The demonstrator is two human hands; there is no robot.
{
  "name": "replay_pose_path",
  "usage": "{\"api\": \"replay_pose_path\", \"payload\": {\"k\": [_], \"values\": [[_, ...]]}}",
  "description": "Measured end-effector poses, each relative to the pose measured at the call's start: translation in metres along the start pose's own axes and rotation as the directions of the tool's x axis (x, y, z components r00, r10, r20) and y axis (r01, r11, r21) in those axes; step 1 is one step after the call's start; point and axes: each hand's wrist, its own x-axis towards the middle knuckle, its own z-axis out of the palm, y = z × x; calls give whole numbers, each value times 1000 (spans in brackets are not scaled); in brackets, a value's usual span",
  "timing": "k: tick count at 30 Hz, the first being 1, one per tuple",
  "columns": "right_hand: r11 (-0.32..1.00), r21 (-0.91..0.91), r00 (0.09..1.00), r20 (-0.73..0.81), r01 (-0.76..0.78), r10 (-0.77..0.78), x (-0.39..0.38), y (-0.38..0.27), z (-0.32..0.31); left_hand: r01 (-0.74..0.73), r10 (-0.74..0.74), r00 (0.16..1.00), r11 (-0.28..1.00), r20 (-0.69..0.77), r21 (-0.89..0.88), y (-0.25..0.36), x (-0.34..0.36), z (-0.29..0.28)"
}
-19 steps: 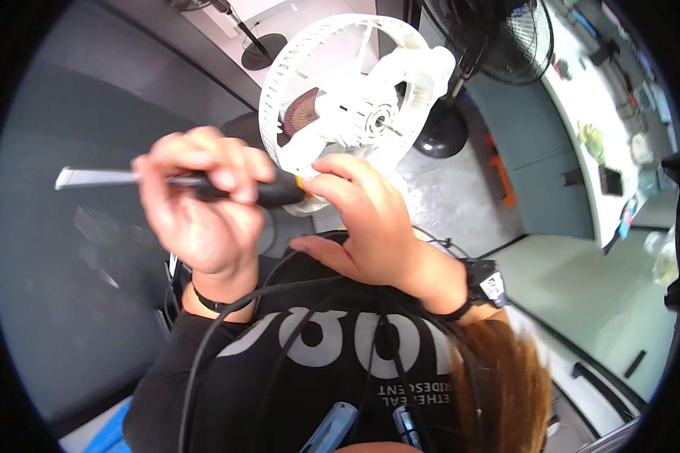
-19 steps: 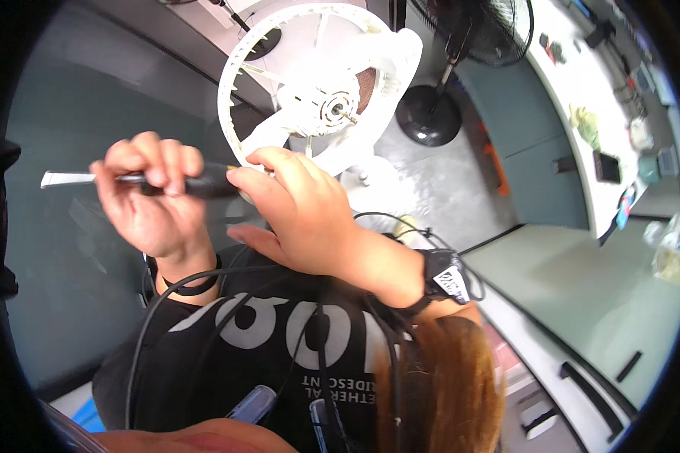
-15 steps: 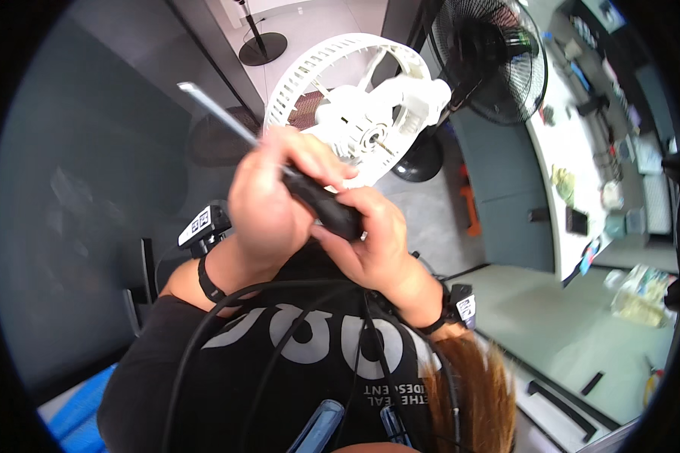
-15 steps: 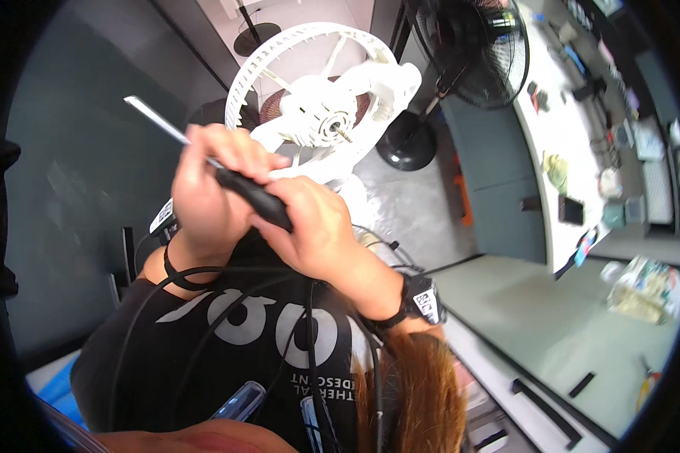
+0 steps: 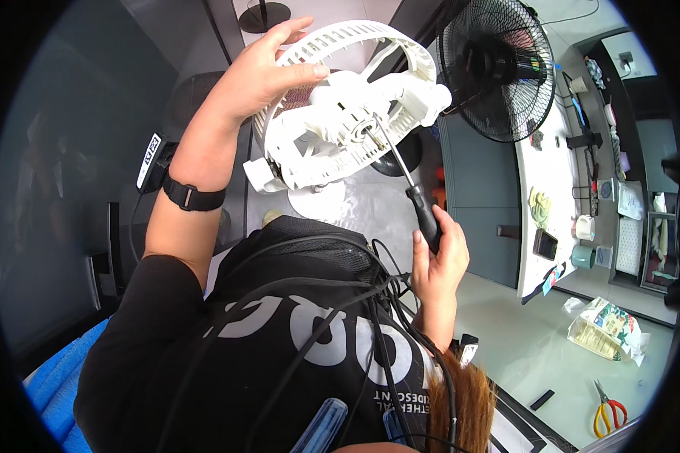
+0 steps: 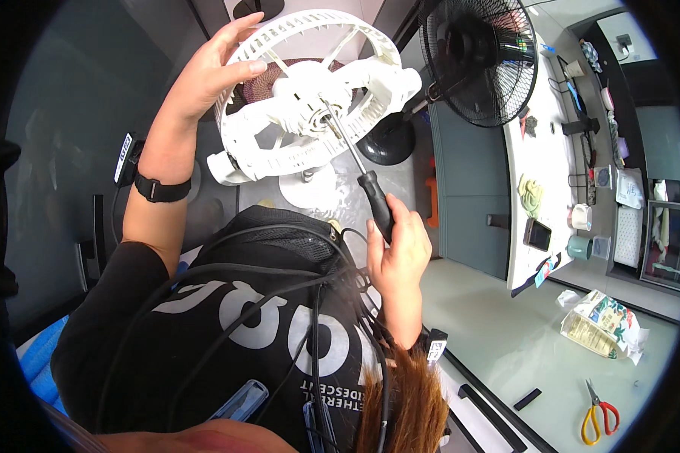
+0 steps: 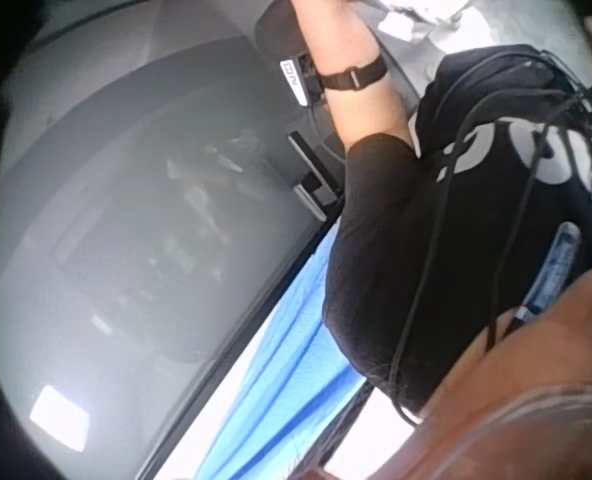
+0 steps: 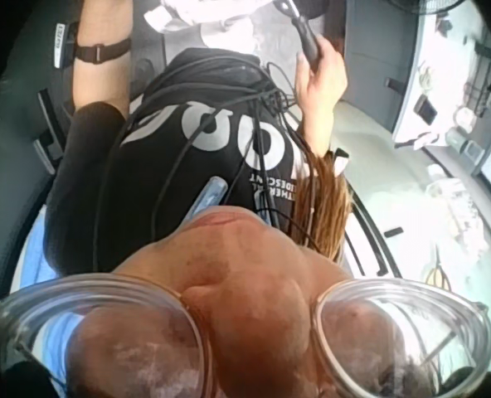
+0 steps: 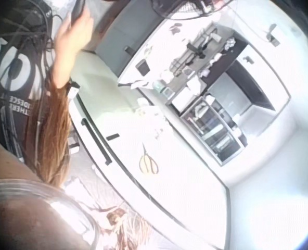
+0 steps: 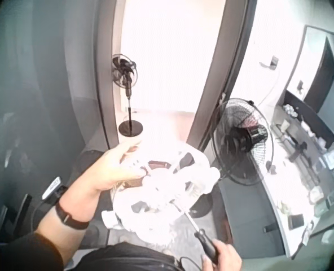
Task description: The person uses a screwdriver to loosen and tighten screws on the central hub of a white fan cage. They rotate the cage to access different screw locations and repeatedly adjust the same fasteners.
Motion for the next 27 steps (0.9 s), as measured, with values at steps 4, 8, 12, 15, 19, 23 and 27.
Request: {"api": "replay_pose_path", "payload": {"k": [4, 8, 12, 15, 19, 23, 27], "values": [[1000, 9, 1000, 1, 25, -25, 7, 4, 8, 102, -93, 992, 988, 85, -113, 4, 3, 4], [999, 4, 999, 13, 37, -37, 11, 8, 9, 99, -86, 991, 987, 99, -126, 4, 4, 4], [999, 22, 999, 14, 30, -30, 15, 9, 12, 77, -70, 996, 989, 58, -130, 2, 3, 4], [998, 29, 999, 12, 51, -51, 19, 10, 14, 106, -94, 990, 987, 102, -119, 2, 4, 1], [998, 32, 998, 29, 48, -49, 21, 11, 14, 96, -88, 991, 992, 105, -77, 3, 4, -1], [998, 45, 998, 46, 48, -51, 22, 14, 15, 86, -78, 991, 994, 105, -71, 2, 3, -1], [996, 68, 998, 29, 54, -56, 22, 15, 18, 99, -91, 992, 991, 85, -89, 2, 1, 0]]}}
